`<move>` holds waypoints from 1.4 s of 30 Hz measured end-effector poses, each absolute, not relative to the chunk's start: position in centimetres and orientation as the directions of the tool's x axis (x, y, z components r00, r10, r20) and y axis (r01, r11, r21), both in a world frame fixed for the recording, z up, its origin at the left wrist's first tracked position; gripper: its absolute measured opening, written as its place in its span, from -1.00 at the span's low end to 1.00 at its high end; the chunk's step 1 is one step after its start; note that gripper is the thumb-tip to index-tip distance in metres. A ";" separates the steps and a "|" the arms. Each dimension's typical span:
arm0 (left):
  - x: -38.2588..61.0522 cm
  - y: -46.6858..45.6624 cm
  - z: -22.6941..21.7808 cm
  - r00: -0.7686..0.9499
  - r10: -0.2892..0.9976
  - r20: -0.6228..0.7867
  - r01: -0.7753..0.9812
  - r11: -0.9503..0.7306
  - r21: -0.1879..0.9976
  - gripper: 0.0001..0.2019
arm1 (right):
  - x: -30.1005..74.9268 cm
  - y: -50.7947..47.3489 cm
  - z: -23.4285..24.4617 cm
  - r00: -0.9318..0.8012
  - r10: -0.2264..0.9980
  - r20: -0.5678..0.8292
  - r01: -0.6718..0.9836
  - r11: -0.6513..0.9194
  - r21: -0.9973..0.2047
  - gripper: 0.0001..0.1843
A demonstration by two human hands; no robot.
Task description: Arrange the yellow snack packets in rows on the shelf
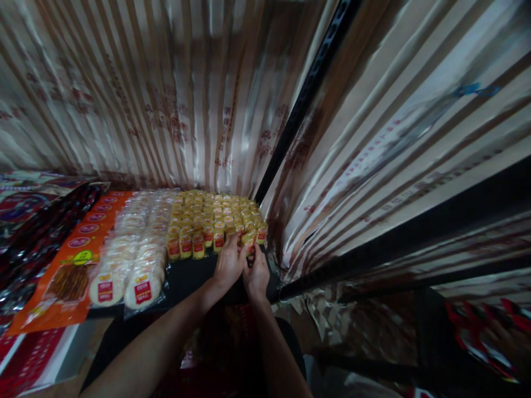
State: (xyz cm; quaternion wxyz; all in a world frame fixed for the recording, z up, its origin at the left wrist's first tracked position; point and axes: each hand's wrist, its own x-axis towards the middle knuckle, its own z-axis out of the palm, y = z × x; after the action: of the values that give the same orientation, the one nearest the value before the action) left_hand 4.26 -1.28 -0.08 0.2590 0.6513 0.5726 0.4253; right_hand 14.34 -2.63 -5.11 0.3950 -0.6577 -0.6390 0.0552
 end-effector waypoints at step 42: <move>2.9 -2.6 -7.1 0.286 0.887 0.364 0.824 -0.421 0.380 -0.59 | 14.5 0.7 -7.9 0.094 0.835 0.542 0.826 0.239 -0.511 -0.49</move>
State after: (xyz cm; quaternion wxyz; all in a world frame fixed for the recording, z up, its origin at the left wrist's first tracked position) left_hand 2.94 -2.60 -7.13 0.0591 0.7996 0.5348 0.2669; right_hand 14.46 0.74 -7.86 0.4080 -0.6170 -0.6729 0.0056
